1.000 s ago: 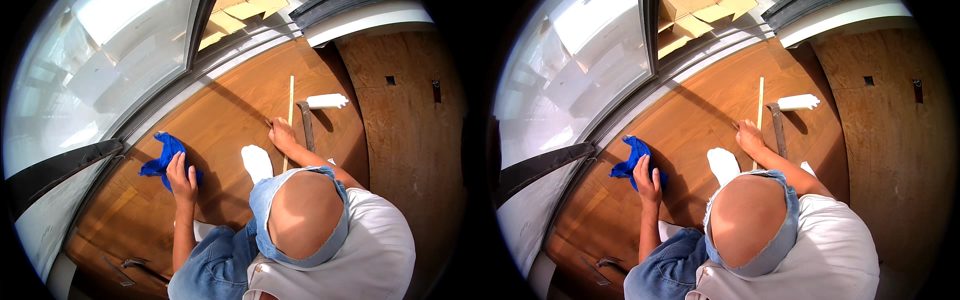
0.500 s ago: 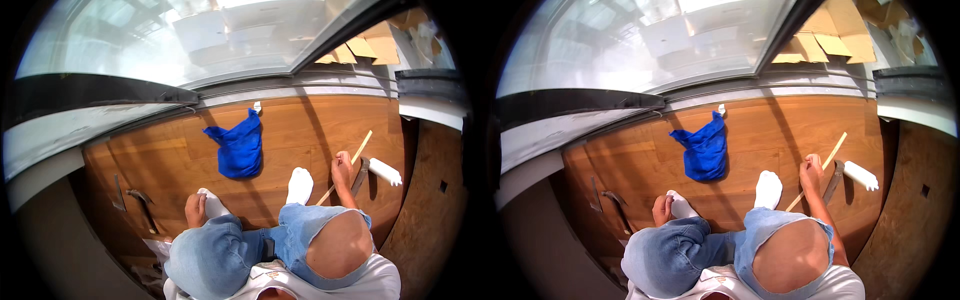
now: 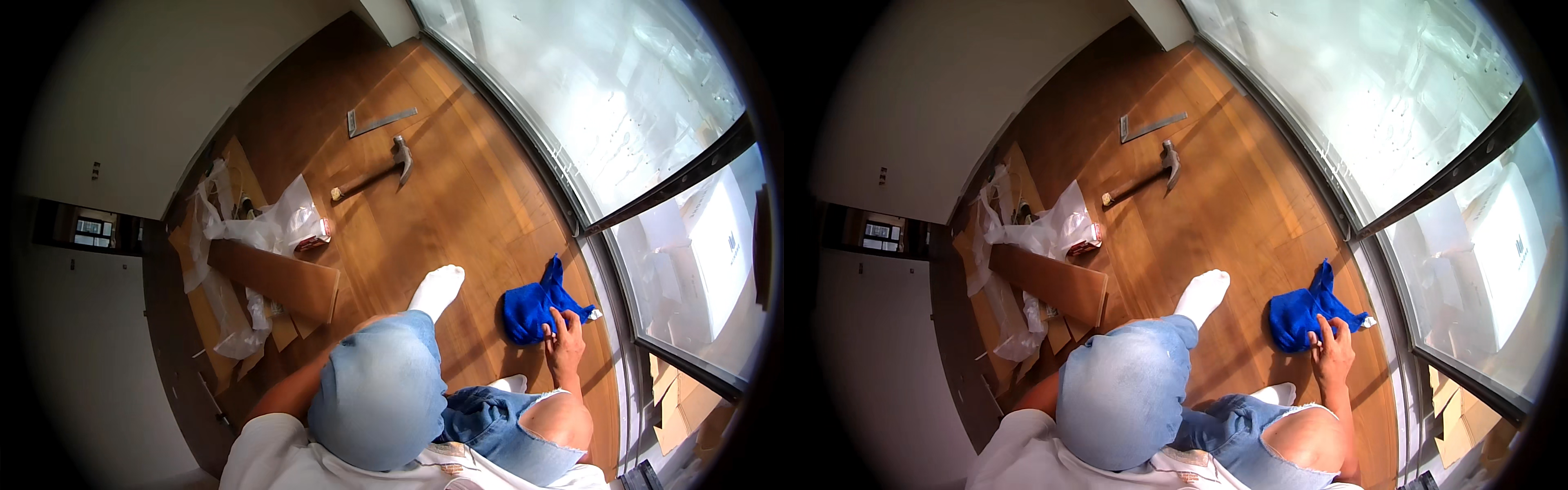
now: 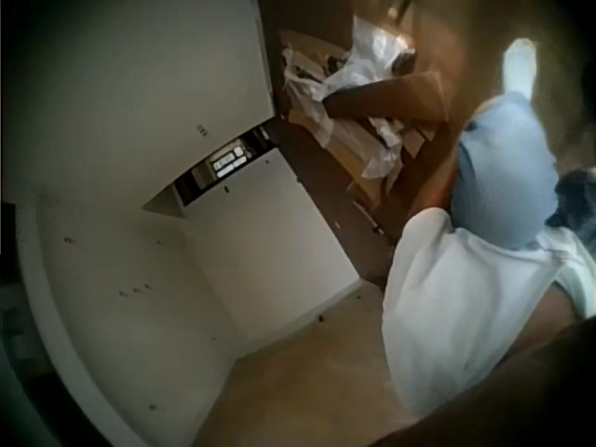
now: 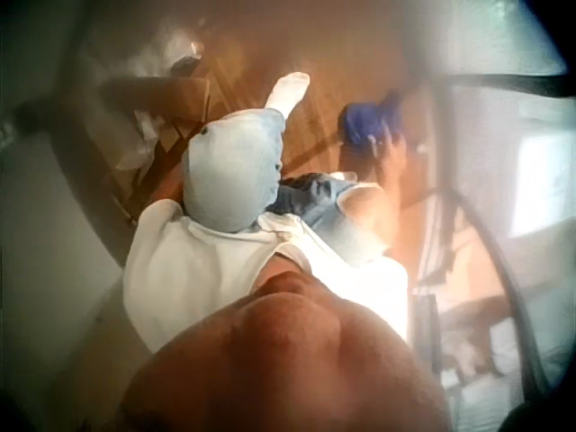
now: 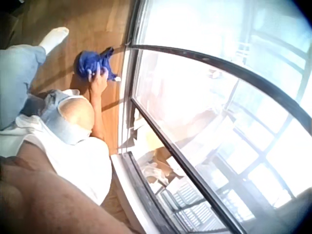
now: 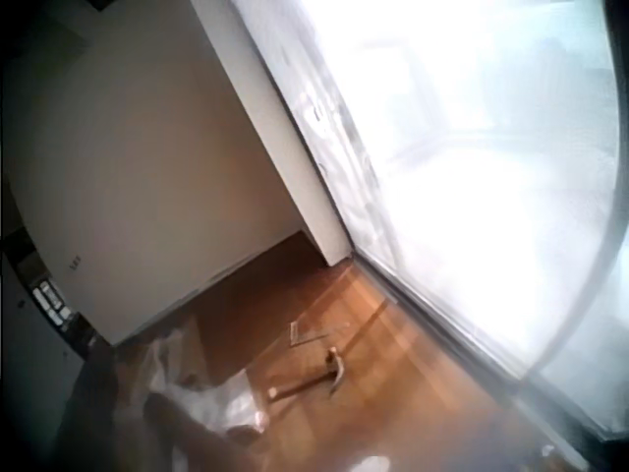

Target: The person installs laminate flooring by applying adhesive to a strip, positioning a wood plank, and measuring the space against a wall using a square ruler and a pencil. They then use a table saw to cut a plank to size.

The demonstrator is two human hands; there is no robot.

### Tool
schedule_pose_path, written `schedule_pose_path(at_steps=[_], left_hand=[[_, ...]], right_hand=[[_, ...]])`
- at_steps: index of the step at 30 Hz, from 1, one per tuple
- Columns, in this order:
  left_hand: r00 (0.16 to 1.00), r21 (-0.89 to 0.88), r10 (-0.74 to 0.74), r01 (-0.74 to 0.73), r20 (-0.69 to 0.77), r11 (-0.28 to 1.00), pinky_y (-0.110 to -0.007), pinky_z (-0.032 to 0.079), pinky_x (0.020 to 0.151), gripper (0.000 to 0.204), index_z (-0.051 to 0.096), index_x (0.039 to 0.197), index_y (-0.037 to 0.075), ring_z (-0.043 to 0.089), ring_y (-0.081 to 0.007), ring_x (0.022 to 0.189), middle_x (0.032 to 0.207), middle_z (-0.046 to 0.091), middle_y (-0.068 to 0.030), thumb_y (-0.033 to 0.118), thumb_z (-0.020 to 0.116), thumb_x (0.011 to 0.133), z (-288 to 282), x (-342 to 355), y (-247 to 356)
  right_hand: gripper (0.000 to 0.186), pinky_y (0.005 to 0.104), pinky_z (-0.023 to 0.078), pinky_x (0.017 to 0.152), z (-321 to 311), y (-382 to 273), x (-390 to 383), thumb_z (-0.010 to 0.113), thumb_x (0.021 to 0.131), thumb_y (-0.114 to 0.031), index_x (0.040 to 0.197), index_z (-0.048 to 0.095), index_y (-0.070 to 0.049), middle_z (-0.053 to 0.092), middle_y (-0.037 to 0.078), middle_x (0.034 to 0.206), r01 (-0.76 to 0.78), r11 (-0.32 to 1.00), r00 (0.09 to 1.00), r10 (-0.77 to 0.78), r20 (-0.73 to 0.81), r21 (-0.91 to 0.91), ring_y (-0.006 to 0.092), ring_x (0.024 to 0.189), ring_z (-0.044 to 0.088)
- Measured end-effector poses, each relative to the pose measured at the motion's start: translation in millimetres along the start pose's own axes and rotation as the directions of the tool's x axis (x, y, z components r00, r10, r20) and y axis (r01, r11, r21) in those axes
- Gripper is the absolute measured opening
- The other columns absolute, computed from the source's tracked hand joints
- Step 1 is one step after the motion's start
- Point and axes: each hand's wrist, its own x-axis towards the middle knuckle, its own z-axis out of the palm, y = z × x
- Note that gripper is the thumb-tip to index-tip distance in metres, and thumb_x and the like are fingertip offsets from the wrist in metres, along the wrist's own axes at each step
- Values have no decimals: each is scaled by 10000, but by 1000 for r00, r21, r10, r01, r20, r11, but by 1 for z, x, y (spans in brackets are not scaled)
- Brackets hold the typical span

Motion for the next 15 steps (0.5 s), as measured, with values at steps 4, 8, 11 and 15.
schedule_pose_path(at_steps=[4, 8, 11, 15], left_hand=[[991, 88, 21, -10, -132, 996, -342, 526, 938, 349, 695, 1257, 28, 679, -160, 1043, 1107, 750, -86, 291, 594, 1052, -18, -25, -27], [974, 158, 33, 3, -224, 987, -340, 527, 930, 347, 703, 1241, 30, 683, -159, 1034, 1096, 753, -86, 299, 598, 1048, -42, -33, -41], [963, 191, 46, 6, -264, 982, -338, 528, 924, 345, 709, 1228, 32, 686, -158, 1028, 1088, 756, -85, 304, 601, 1045, -64, -30, -48], [953, 261, 118, -44, -278, 964, -336, 529, 916, 344, 717, 1212, 35, 690, -158, 1019, 1076, 759, -84, 311, 605, 1041, -114, -32, -68]], right_hand=[[535, 418, 569, 808, 20, 10, 25, 862, 796, -351, 1266, 696, -155, 572, 133, 1247, 222, 956, 968, -193, 159, -194, 329, 1069, 628], [372, 413, 573, 755, 31, 25, 30, 809, 843, -242, 1183, 715, -123, 594, 123, 1171, 73, 992, 988, -59, 140, -98, 315, 955, 670], [256, 416, 569, 739, 34, 25, 33, 752, 868, -150, 1115, 709, -99, 625, 121, 1075, 36, 996, 999, -33, 40, -87, 317, 862, 690], [196, 432, 558, 757, 47, 22, 25, 721, 885, -123, 1073, 696, -72, 649, 137, 1009, -50, 991, 999, 48, -19, -124, 353, 856, 679]])
